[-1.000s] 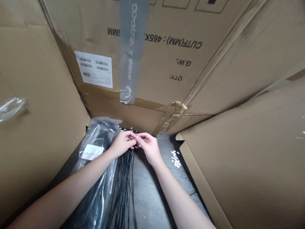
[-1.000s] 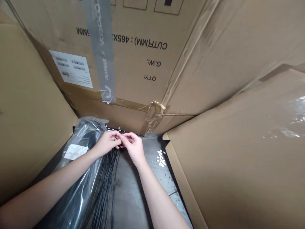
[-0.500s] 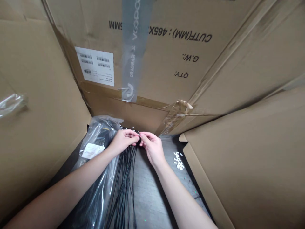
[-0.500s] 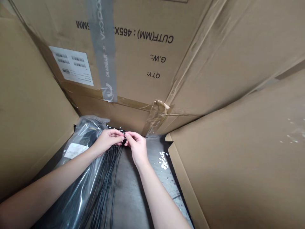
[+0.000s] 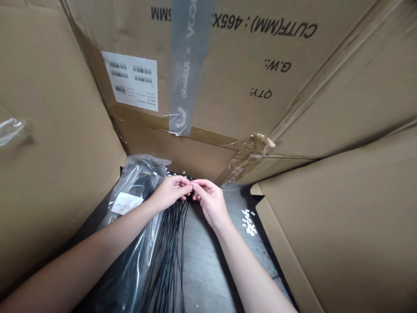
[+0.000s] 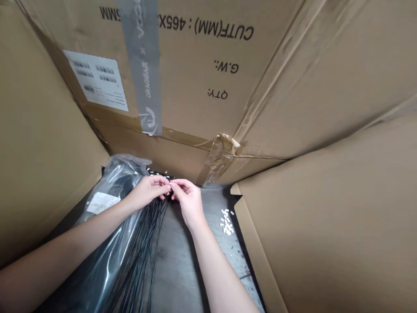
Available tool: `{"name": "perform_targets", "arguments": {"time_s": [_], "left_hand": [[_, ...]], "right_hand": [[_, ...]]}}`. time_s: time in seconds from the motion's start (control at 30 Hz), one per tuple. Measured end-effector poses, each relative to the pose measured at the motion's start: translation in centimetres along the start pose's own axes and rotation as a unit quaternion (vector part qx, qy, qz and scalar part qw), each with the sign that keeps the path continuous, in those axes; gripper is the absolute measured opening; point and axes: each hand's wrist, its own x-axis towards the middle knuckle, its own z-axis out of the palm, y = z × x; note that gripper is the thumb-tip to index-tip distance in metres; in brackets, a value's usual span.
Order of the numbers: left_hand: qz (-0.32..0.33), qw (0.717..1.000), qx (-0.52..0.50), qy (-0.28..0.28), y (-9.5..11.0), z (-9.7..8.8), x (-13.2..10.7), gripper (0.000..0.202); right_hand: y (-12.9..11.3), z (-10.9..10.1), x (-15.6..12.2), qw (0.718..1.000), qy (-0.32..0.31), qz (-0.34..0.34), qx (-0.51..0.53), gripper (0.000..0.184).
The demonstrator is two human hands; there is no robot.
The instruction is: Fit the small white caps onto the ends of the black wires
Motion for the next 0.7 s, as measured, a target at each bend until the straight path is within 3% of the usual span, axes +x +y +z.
{"name": "perform_targets", "arguments": {"time_s": [0.7], "left_hand": [[-0.039, 0.999, -0.021, 0.025, 0.22, -0.02, -0.12, 0.006]], "right_hand": [[-0.1, -0.12, 0.02, 1.0, -0.009, 0.004, -0.009, 0.026]]}}
